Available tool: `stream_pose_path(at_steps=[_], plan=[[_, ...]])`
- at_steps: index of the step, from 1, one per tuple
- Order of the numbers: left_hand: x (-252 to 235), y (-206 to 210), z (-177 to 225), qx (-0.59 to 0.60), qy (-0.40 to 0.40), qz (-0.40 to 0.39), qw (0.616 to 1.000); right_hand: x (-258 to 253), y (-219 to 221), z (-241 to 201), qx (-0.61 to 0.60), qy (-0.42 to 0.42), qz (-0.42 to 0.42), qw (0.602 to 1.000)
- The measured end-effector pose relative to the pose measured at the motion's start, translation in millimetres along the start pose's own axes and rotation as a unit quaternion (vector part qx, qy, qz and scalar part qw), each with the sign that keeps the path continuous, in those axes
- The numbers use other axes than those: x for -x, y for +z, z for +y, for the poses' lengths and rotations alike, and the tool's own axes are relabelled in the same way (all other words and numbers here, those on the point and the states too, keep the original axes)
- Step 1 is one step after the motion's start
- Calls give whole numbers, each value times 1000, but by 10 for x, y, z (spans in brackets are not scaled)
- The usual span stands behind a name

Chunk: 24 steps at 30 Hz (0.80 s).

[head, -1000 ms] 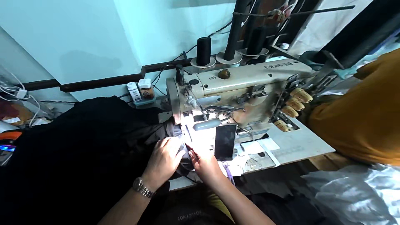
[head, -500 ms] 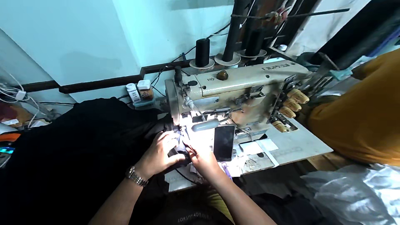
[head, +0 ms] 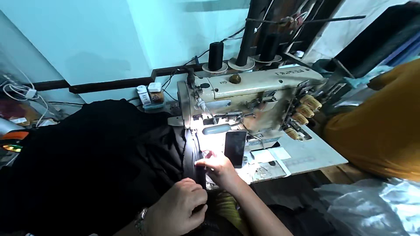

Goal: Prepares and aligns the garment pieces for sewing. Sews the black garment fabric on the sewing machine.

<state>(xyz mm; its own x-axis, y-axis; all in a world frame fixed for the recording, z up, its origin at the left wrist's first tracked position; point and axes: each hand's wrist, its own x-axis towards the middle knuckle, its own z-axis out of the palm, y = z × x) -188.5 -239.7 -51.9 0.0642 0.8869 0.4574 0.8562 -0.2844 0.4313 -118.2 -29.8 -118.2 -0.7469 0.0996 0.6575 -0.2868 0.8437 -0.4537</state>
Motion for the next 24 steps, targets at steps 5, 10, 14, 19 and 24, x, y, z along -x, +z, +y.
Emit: stream_pose_path(at_steps=[5,10,14,19,24], plan=[[-154,201,79,64,-16,46,997,-77,46,99,-43,18,27,999],[-113,243,54,107,-3,107,988,-120,118,67,-60,81,33,994],[102,338,-179,-3,-12,183,983,166,-36,-151,-130,23,-7,991],[271,429,-840,-280,-73,171,942,322,-145,-278,-71,2,-48,996],[177,52,-617,-352,-115,168,914,254,-238,-301,-56,-20,-27,998]])
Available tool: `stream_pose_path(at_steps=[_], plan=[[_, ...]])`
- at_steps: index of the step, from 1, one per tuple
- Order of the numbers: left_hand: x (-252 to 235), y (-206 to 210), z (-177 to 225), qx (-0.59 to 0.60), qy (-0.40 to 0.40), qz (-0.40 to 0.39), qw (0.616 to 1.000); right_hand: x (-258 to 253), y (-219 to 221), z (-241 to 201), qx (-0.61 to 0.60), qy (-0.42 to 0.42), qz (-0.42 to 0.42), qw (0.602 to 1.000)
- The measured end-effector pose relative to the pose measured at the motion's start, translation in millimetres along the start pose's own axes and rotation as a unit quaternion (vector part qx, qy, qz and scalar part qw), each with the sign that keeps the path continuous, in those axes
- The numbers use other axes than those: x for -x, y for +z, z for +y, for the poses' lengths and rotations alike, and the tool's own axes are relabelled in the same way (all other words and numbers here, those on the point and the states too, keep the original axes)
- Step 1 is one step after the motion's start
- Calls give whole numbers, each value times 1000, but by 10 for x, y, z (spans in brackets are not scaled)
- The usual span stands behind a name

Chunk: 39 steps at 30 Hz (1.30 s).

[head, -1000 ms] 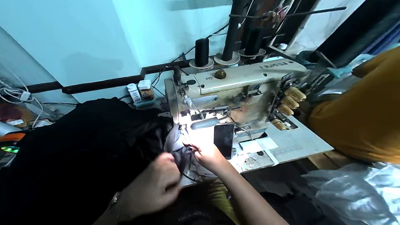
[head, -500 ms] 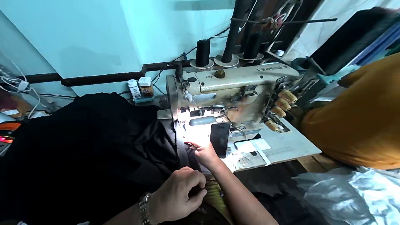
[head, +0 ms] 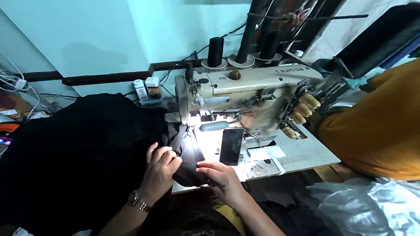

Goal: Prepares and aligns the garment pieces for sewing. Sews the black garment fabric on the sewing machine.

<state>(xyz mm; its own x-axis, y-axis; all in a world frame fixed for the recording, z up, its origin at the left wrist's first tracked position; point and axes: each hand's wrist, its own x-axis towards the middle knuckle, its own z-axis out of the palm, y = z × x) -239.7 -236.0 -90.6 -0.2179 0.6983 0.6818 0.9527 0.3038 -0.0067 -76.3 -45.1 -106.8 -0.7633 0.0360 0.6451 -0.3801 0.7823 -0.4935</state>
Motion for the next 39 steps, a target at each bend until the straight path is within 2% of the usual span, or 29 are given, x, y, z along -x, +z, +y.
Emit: stream_pose_path(at_steps=[7,13,18,24,26,28,31,34,36,39], plan=[[-28,-47,-22,-1,16,-97,995,31,53,73,19,19,-17,999],[-377,75,-301,-20,4,-118,993,-275,172,278,92,16,17,995],[-577,208,-481,-1,-14,-151,988,-419,297,383,131,58,36,989],[-648,-201,-402,-59,-61,-268,960,-439,322,413,123,68,34,989],[-591,-344,-336,-14,-37,-233,972,-441,308,413,114,76,29,990],[-474,-448,-222,101,29,-167,980,-428,278,400,90,84,13,992],[-327,-551,39,282,130,-149,939,-323,226,352,35,41,-4,999],[-154,-448,194,288,150,-131,937,-96,147,138,-23,43,-32,998],[-4,-266,270,265,111,-88,954,61,107,5,-41,44,-39,997],[140,112,222,161,61,-49,984,154,51,-79,-32,26,-39,998]])
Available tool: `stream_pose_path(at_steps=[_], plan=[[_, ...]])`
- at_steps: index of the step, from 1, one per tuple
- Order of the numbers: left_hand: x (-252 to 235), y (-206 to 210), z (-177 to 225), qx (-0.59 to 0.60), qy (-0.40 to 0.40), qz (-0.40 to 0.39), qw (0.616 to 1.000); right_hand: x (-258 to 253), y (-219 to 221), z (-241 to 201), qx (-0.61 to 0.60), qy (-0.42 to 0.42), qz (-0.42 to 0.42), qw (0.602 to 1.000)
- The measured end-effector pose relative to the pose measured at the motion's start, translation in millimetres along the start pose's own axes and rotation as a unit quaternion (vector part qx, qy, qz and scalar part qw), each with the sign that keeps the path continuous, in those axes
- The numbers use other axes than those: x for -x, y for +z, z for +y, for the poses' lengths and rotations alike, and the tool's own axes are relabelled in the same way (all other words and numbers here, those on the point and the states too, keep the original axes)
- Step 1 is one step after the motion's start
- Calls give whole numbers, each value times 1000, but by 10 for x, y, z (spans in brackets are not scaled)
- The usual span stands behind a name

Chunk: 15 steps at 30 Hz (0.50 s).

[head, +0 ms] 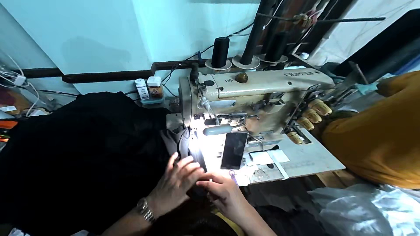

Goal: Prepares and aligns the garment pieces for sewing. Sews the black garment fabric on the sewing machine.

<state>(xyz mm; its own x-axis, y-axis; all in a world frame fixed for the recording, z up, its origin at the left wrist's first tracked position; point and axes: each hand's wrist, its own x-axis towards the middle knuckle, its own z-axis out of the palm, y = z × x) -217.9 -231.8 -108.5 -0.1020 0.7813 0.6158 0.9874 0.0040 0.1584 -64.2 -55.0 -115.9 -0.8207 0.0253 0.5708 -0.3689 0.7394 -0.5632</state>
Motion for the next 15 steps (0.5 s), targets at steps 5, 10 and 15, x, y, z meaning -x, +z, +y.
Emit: stream_pose_path(at_steps=[5,10,15], plan=[[-12,24,-285,-116,-71,68,988,-32,-155,-36,31,-10,6,999],[-5,-235,-155,-126,-62,21,990,15,-166,3,47,-39,24,998],[-116,-246,-337,-147,-64,-20,987,-74,-100,71,56,-10,14,998]])
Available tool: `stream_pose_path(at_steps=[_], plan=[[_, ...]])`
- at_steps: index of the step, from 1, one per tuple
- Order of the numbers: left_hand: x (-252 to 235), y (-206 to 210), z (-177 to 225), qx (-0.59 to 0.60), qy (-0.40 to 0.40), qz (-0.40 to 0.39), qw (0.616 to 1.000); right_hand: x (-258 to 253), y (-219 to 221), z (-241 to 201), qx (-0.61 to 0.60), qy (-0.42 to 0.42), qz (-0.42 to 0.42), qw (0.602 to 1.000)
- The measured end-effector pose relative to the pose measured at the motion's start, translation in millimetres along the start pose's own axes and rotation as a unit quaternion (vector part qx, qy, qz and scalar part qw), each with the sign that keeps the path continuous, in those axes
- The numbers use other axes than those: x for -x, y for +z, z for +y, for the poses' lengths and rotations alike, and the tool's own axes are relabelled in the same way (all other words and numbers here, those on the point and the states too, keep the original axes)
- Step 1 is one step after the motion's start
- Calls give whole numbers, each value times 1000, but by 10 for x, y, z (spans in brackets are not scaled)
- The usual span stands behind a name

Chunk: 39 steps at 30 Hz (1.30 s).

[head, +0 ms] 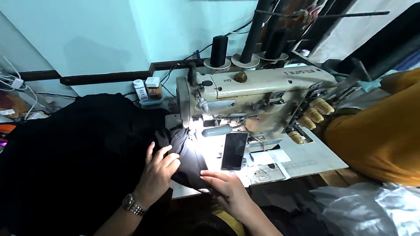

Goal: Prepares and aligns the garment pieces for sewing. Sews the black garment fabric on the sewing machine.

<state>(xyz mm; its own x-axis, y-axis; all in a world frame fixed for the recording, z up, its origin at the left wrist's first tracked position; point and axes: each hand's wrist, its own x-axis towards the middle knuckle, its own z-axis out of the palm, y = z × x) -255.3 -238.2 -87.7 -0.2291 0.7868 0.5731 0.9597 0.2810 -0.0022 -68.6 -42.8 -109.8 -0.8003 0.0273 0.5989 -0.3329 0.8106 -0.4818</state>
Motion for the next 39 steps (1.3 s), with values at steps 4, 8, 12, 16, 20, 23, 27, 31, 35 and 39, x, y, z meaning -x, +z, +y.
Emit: stream_pose_path(at_steps=[4,8,12,16,20,23,27,31,35,39], plan=[[-287,29,-178,-12,-15,-33,999,-261,67,144,19,0,5,1000],[-526,82,-334,-17,-32,-79,996,-416,189,308,87,-2,32,996],[-627,115,-438,-28,-49,-104,993,-467,304,358,109,21,66,992],[-612,-324,-285,-72,-82,-203,973,-446,321,366,96,21,64,993],[-319,-592,-18,127,78,-114,982,-431,260,316,-4,32,17,999],[-148,-492,235,249,175,-123,945,-282,193,157,-35,36,-13,999],[85,-122,370,192,130,-30,972,-14,109,-22,-58,38,-46,997],[149,365,159,83,37,56,994,19,21,-79,-49,35,-36,998],[39,211,-5,17,4,71,997,0,-45,-67,-39,18,-18,999],[-7,-9,-15,26,23,35,999,-5,-57,-57,-49,4,-12,999]])
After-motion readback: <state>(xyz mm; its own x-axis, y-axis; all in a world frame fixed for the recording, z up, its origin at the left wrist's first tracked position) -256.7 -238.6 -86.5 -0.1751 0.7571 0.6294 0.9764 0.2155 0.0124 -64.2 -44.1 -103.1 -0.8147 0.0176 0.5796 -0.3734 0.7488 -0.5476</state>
